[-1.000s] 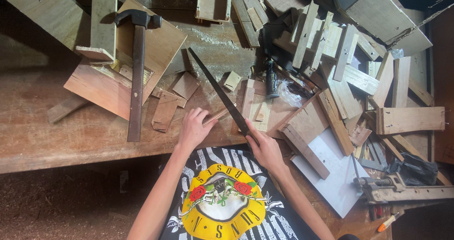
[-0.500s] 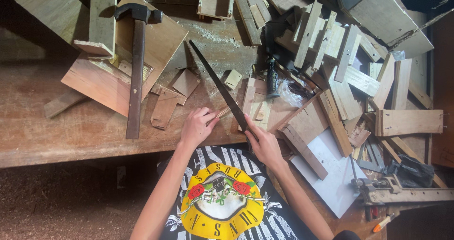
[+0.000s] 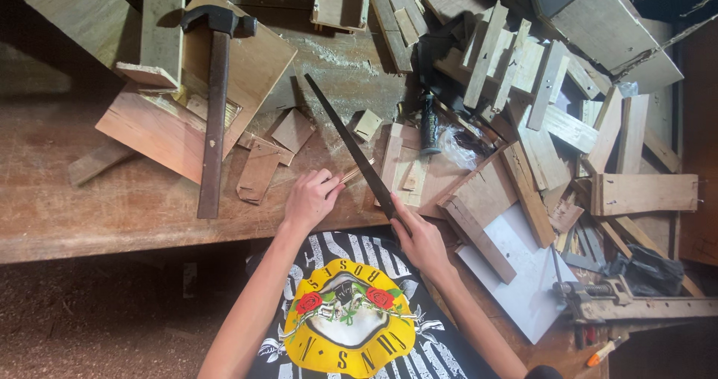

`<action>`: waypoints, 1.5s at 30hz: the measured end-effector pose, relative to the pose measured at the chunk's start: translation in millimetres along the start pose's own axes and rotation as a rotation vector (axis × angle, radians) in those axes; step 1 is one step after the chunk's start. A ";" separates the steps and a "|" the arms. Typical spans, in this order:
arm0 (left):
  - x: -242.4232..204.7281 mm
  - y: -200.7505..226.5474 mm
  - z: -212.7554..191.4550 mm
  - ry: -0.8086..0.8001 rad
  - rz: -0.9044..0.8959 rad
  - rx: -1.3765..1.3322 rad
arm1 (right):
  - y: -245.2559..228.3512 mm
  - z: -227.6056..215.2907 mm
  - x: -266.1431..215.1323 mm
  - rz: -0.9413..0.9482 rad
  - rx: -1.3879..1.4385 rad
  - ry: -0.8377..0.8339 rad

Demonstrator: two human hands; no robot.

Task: The person sands a small wooden piece on a workbench using a metal file. They hold the wood with the left hand and move the file back and forth along the edge. The workbench is cluttered with wood scraps and tools.

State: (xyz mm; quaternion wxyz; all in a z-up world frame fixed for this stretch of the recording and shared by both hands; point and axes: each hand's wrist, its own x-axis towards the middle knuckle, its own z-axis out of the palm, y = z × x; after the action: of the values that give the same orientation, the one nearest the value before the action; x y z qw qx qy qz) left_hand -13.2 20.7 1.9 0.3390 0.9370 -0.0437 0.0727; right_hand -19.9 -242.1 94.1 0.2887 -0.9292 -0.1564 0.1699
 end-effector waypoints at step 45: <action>27.8 3.5 40.0 -0.165 0.102 0.352 | -8.6 -4.8 3.9 -0.024 -0.061 -0.017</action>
State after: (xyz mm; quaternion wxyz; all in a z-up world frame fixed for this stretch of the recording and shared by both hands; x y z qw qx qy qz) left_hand 18.0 -8.6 -21.6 0.1610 0.9811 -0.1053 0.0192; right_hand -16.1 -236.2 102.0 0.2611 -0.9341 -0.1750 0.1695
